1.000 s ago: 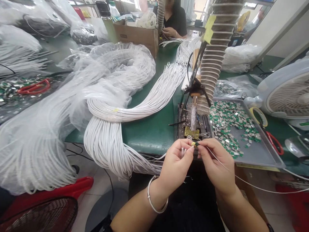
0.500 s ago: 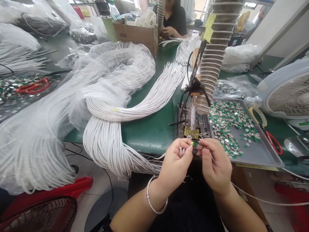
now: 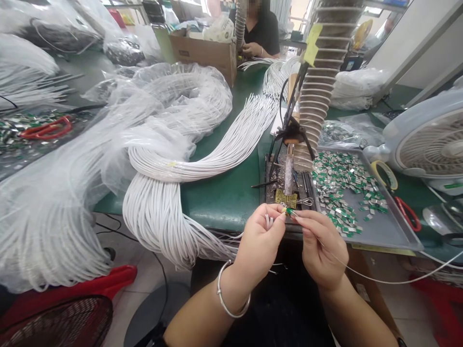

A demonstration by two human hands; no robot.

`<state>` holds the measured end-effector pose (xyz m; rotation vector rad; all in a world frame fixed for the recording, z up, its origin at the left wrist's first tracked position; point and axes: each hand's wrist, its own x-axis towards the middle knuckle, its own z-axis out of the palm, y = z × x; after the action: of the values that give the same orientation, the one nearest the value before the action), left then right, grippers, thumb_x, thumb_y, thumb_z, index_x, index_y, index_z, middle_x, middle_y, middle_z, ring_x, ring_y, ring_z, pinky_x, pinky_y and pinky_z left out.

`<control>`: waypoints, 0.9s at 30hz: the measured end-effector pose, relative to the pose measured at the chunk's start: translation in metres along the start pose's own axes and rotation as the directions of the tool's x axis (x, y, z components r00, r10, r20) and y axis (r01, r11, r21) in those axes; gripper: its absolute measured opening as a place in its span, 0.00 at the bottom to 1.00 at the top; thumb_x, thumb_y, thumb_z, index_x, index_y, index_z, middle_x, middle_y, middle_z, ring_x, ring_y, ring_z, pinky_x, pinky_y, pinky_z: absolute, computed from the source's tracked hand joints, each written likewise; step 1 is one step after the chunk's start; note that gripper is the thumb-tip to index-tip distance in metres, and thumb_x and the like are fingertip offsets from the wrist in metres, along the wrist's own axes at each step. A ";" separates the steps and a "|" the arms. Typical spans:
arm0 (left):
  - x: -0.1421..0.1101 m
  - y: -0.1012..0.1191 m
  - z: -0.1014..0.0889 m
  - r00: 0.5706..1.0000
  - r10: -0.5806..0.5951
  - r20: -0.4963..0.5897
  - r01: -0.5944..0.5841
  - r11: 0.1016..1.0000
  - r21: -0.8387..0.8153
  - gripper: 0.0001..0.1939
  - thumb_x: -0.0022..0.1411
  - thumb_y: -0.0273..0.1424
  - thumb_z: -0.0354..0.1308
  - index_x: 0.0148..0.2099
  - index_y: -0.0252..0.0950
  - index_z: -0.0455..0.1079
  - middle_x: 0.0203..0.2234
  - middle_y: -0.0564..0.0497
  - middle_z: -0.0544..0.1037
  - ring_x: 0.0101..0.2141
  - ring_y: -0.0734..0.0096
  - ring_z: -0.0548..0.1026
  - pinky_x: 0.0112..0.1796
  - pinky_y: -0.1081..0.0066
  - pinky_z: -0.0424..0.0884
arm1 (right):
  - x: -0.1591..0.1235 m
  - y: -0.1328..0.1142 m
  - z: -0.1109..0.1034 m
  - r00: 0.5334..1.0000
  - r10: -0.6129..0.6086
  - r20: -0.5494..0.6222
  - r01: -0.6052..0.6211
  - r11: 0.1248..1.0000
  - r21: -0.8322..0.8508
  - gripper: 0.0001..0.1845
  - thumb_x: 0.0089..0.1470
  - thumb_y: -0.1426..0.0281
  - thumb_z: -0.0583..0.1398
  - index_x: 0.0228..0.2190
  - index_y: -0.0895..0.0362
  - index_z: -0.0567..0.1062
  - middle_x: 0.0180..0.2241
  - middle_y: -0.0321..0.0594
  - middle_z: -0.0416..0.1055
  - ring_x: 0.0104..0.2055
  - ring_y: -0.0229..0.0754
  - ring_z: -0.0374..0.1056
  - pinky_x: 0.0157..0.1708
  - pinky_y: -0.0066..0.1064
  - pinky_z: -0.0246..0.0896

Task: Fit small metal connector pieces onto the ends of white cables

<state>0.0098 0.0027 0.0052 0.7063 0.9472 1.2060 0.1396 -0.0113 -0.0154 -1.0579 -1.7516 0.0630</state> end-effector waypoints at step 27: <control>0.001 0.005 0.004 0.999 0.035 0.004 -0.035 0.999 0.030 0.08 0.59 0.29 0.57 0.27 0.35 0.63 0.37 0.51 0.73 0.28 0.79 0.67 0.31 0.77 0.63 | 0.007 0.001 0.007 0.996 -0.079 -0.028 0.078 0.997 -0.024 0.17 0.55 0.80 0.55 0.44 0.53 0.73 0.39 0.44 0.71 0.41 0.43 0.70 0.38 0.39 0.71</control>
<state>0.0108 0.0046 0.0110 0.7517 0.9552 1.2228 0.1347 -0.0031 -0.0139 -1.0002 -1.7696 -0.0211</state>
